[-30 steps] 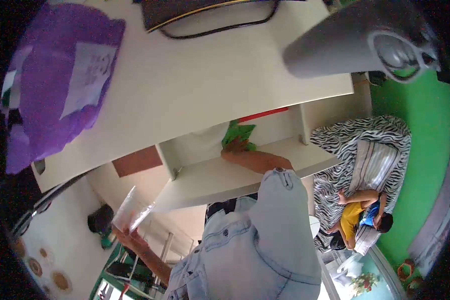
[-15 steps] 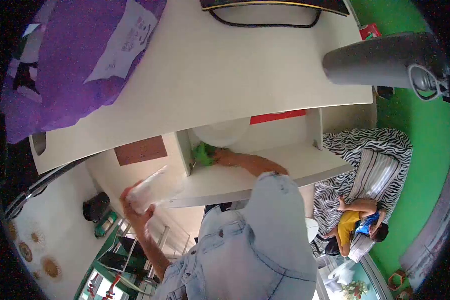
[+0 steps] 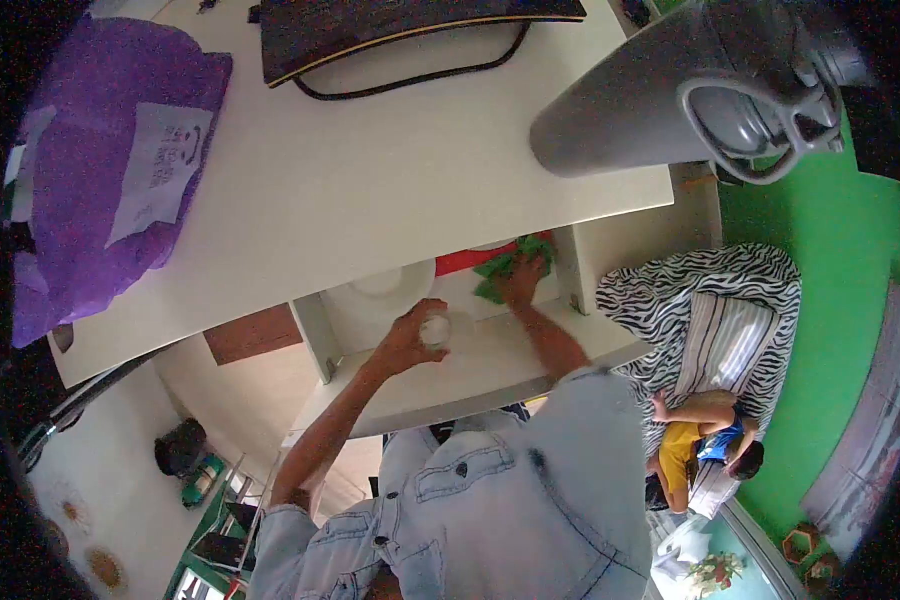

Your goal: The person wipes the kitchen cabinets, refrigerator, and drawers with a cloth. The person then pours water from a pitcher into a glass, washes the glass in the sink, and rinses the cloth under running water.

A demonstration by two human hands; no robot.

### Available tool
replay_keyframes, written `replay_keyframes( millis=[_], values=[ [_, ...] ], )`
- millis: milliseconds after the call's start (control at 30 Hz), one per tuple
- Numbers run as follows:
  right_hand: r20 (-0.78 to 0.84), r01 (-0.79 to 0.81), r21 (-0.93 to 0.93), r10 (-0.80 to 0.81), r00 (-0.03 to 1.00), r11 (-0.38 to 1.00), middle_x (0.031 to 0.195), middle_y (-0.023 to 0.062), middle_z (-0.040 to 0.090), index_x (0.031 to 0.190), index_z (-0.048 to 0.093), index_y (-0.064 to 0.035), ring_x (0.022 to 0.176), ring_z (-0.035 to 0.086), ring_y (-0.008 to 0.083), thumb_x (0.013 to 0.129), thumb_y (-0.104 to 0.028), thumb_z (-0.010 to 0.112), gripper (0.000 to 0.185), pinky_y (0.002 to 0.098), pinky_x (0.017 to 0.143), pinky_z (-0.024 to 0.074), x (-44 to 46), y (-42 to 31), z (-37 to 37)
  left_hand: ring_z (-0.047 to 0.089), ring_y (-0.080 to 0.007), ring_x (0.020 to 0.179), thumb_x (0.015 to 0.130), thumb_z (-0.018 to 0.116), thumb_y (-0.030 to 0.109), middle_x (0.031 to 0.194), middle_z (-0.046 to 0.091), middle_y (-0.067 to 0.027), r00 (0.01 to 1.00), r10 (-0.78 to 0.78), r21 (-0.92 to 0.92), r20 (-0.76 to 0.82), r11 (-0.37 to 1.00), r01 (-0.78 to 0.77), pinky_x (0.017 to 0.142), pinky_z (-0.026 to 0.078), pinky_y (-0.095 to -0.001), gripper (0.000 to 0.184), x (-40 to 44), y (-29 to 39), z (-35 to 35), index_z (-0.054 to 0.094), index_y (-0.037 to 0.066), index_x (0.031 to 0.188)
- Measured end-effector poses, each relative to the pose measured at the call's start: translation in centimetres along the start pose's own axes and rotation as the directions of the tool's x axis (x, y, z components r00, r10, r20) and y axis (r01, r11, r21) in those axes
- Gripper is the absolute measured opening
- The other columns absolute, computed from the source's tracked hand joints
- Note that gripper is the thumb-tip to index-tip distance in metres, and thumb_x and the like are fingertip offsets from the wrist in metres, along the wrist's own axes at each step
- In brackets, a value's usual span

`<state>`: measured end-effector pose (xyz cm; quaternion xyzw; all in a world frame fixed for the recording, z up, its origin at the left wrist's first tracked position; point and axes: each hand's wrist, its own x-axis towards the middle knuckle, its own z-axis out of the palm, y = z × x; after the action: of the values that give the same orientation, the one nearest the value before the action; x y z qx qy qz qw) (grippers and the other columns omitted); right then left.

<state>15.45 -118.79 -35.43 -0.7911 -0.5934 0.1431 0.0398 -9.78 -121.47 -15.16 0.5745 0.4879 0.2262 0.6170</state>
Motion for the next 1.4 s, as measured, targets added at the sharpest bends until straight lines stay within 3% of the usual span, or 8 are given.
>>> replay_keyframes(
  millis=[200, 367, 767, 867, 967, 1100, 1267, 1400],
  values=[
    [0.741, 0.292, -0.247, -0.014, 0.672, 0.924, 0.129, 0.0213, 0.03, 0.121, 0.038, 0.003, 0.12, 0.03, 0.0384, 0.071, -0.035, 0.064, 0.068, 0.05, 0.093, 0.0358, -0.3, 2.4, -3.3, 0.048, -0.0316, 0.104, 0.053, 0.071, 0.004, 0.109, 0.048, -0.0125, 0.991, -0.037, 0.174, 0.129, 0.985, 0.014, 0.084, 0.043, -0.0376, 0.064, 3.5, -4.2, 3.0, 0.041, 0.01, 0.109],
    [0.412, 0.097, -0.336, 0.054, 0.91, 0.937, 0.127, 0.021, 0.037, 0.126, 0.037, -0.0014, 0.12, 0.031, 0.0361, 0.077, -0.033, 0.057, 0.061, 0.0438, 0.095, 0.0351, 2.3, 1.1, -3.4, 0.042, -0.032, 0.112, 0.055, 0.068, 0.002, 0.117, 0.045, -0.0116, 0.987, -0.008, 0.307, 0.163, 0.951, -0.043, 0.09, 0.042, -0.0384, 0.064, 4.7, -6.3, 4.6, 0.041, 0.009, 0.112],
    [0.595, 0.415, -0.21, -0.221, 0.773, 0.885, 0.107, 0.014, 0.051, 0.108, 0.053, -0.0056, 0.089, 0.057, 0.0257, 0.082, -0.029, 0.05, 0.035, 0.0355, 0.074, 0.0494, -4.5, -1.1, 0.5, 0.034, -0.0348, 0.12, 0.06, 0.07, 0.007, 0.125, 0.038, -0.0142, 0.989, 0.026, 0.621, 0.147, 0.776, -0.112, 0.094, 0.041, -0.0378, 0.07, 7.2, -7.2, 5.9, 0.036, 0.008, 0.121],
    [0.736, 0.69, 0.029, -0.482, 0.474, 0.723, 0.103, 0.0141, 0.05, 0.108, 0.049, -0.0008, 0.093, 0.052, 0.0301, 0.073, -0.024, 0.059, 0.044, 0.0409, 0.073, 0.0485, -2.9, -1.7, -3.2, 0.034, -0.0325, 0.121, 0.059, 0.073, 0.009, 0.124, 0.038, -0.0128, 0.977, 0.045, 0.709, 0.207, 0.682, -0.182, 0.093, 0.042, -0.0376, 0.073, 6.7, -8.5, 5.8, 0.035, 0.008, 0.121],
    [0.714, 0.715, -0.229, -0.385, 0.585, 0.661, 0.107, 0.013, 0.049, 0.11, 0.048, -0.0006, 0.094, 0.053, 0.0335, 0.074, -0.019, 0.057, 0.042, 0.0421, 0.072, 0.0491, -1.0, 2.1, -3.0, 0.035, -0.0316, 0.12, 0.056, 0.075, 0.008, 0.124, 0.037, -0.0117, 0.991, 0.05, 0.685, 0.126, 0.718, -0.124, 0.092, 0.043, -0.0377, 0.074, 6.6, -7.8, 5.7, 0.036, 0.009, 0.12],
    [0.501, 0.562, -0.451, -0.324, 0.802, 0.694, 0.119, 0.0173, 0.045, 0.106, 0.055, -0.0073, 0.085, 0.06, 0.0249, 0.085, -0.02, 0.04, 0.029, 0.0345, 0.065, 0.0518, 2.1, 4.0, -4.6, 0.033, -0.0323, 0.121, 0.059, 0.069, 0.003, 0.128, 0.034, -0.011, 0.991, -0.001, 0.623, 0.131, 0.778, -0.082, 0.091, 0.044, -0.0365, 0.071, 6.5, -7.1, 5.1, 0.035, 0.011, 0.121],
    [0.487, 0.057, 0.034, -0.067, 0.871, 0.998, 0.113, 0.0166, 0.049, 0.104, 0.054, -0.0049, 0.093, 0.057, 0.0287, 0.084, -0.013, 0.042, 0.025, 0.0378, 0.069, 0.0518, 2.4, 1.1, -1.4, 0.034, -0.0312, 0.121, 0.059, 0.069, 0.003, 0.127, 0.034, -0.011, 0.991, -0.08, 0.464, 0.109, 0.886, 0.021, 0.09, 0.044, -0.0391, 0.072, 5.7, -7.4, 3.2, 0.034, 0.01, 0.121],
    [0.458, 0.727, -0.214, -0.59, 0.665, 0.653, 0.112, 0.0126, 0.05, 0.108, 0.051, -0.0053, 0.097, 0.054, 0.0283, 0.085, -0.016, 0.042, 0.026, 0.0358, 0.075, 0.05, -2.2, 1.3, -0.1, 0.037, -0.0302, 0.117, 0.059, 0.07, 0.005, 0.126, 0.035, -0.0114, 0.983, -0.15, 0.482, 0.104, 0.873, 0.082, 0.088, 0.045, -0.0408, 0.072, 6.1, -5.9, 2.3, 0.033, 0.01, 0.121]
  ],
)
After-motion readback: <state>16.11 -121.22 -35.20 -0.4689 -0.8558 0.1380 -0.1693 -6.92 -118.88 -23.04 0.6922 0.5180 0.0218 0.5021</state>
